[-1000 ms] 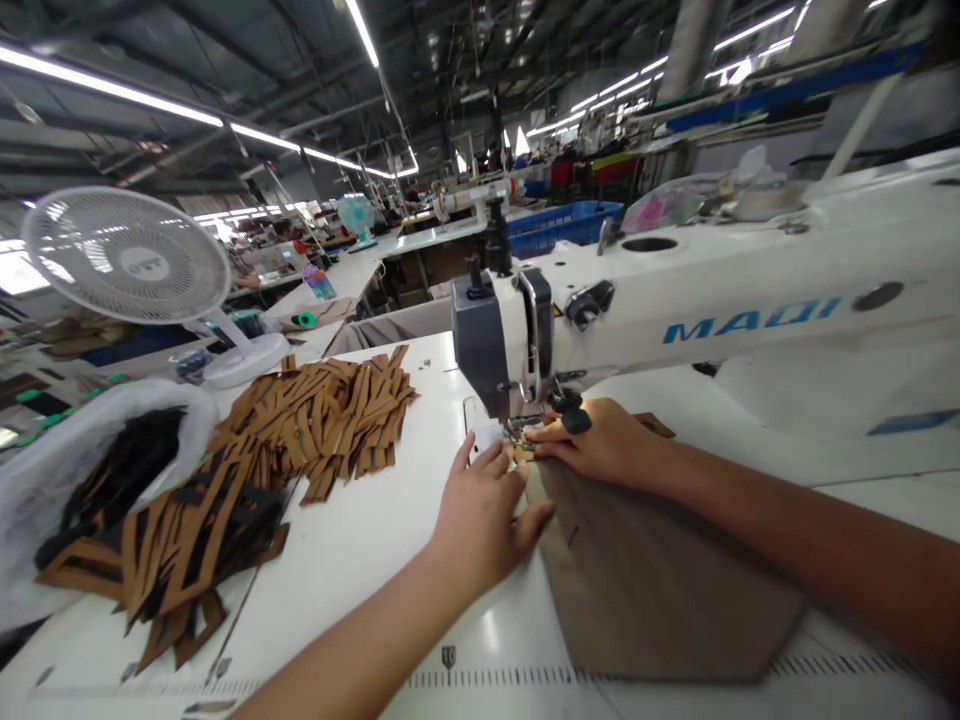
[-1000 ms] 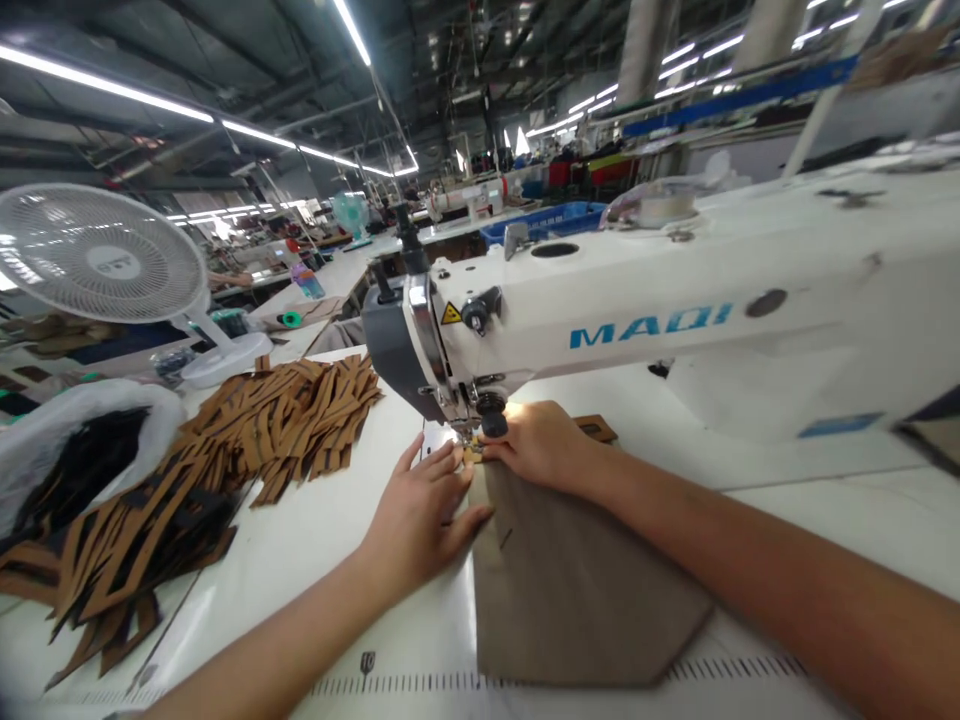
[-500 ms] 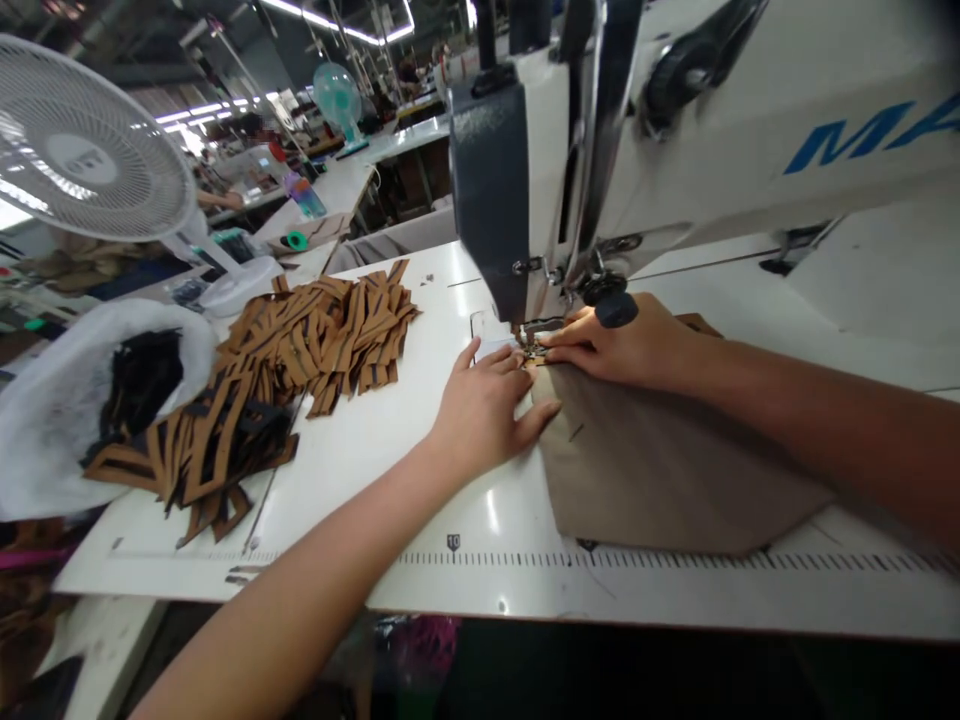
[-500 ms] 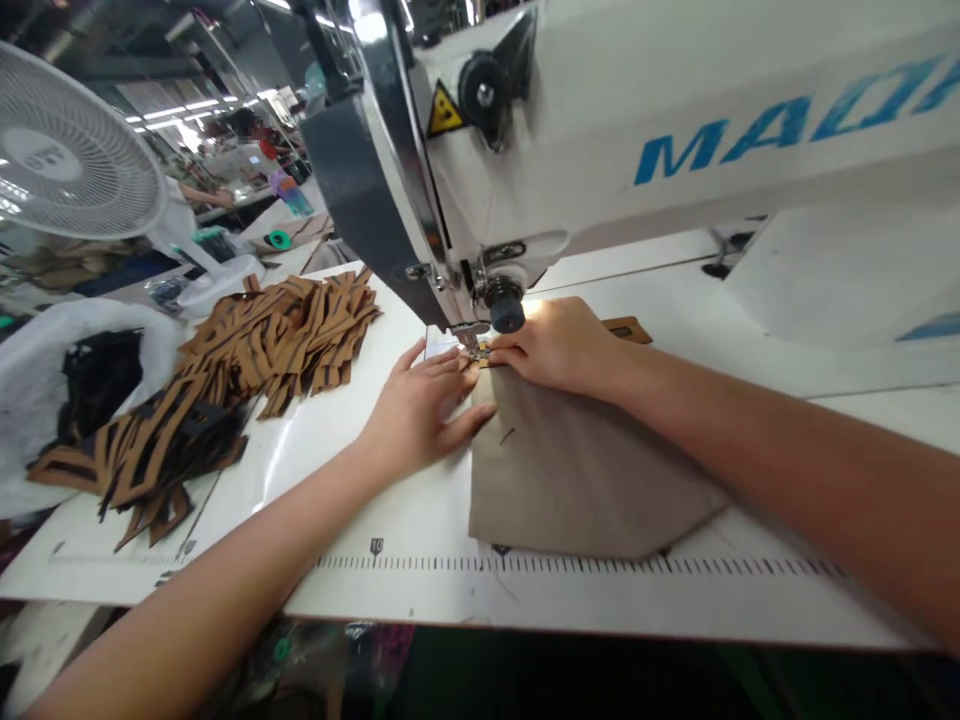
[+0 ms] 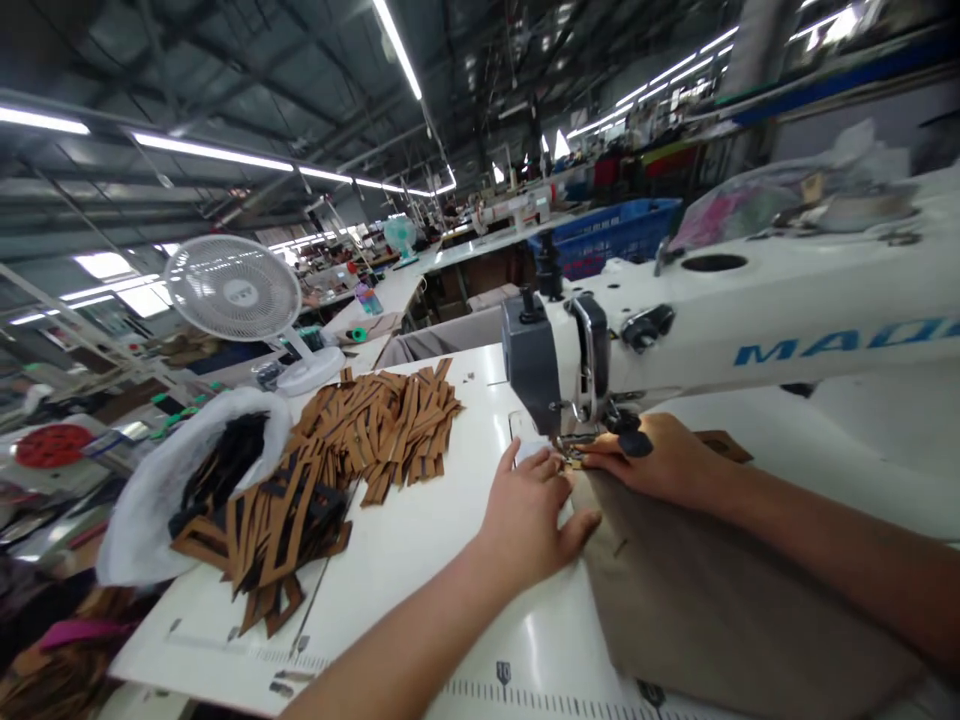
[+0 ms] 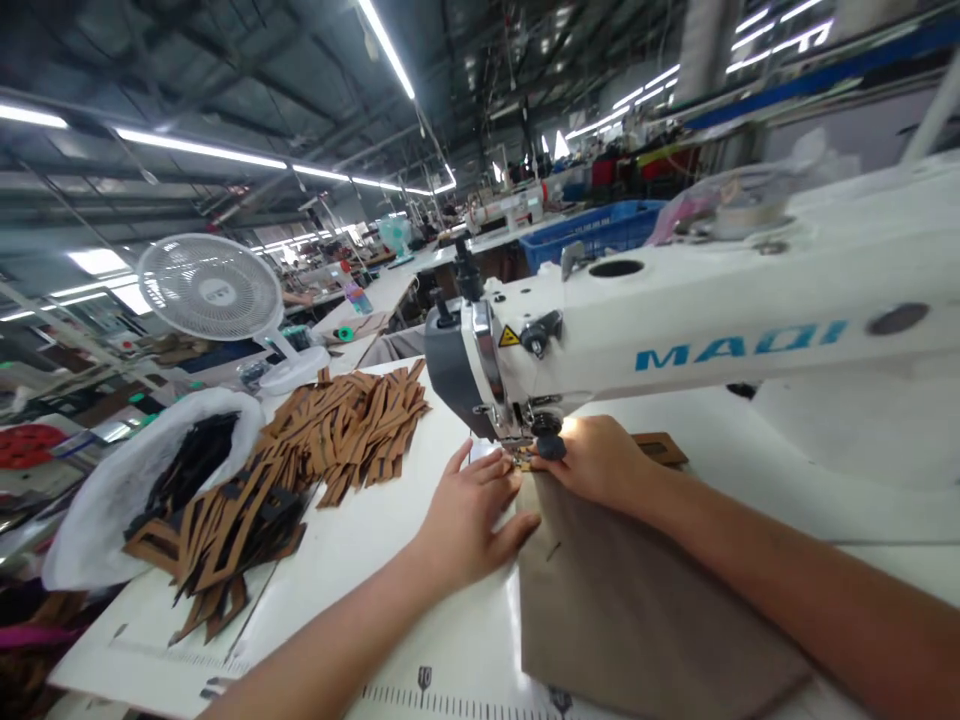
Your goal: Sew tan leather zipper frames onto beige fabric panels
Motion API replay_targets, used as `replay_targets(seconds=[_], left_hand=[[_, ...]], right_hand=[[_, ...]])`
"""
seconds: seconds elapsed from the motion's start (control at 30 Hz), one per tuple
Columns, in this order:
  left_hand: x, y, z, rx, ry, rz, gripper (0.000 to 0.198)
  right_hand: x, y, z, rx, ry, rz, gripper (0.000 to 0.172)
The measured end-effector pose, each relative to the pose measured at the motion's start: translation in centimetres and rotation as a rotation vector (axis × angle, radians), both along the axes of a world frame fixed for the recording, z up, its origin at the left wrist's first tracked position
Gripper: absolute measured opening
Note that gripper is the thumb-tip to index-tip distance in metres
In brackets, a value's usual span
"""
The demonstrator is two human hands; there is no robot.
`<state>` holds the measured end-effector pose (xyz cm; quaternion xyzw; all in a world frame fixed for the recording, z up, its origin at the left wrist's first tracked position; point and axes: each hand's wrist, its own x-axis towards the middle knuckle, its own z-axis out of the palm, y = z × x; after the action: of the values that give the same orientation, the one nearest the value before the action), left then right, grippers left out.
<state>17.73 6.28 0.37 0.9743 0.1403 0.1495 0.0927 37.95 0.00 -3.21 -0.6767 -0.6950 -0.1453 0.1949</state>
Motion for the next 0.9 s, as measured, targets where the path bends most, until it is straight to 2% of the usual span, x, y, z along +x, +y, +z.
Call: replay_targets(seconds=[0.23, 0.47, 0.67, 0.9], left_hand=[[-0.1, 0.3, -0.2, -0.035, -0.041, -0.001, 0.027], [-0.1, 0.5, -0.2, -0.034, -0.056, -0.007, 0.028], [0.0, 0.4, 0.1, -0.011, -0.061, -0.013, 0.024], [-0.4, -0.1, 0.3, -0.021, -0.052, 0.004, 0.028]], right_hand=[[-0.2, 0.0, 1.0, -0.017, -0.016, 0.068, 0.036], [-0.9, 0.0, 2.0, 0.001, 0.020, 0.075, 0.023], [-1.2, 0.2, 1.8, 0.031, 0.045, 0.084, 0.021], [-1.4, 0.0, 1.6, 0.047, 0.039, 0.085, 0.026]])
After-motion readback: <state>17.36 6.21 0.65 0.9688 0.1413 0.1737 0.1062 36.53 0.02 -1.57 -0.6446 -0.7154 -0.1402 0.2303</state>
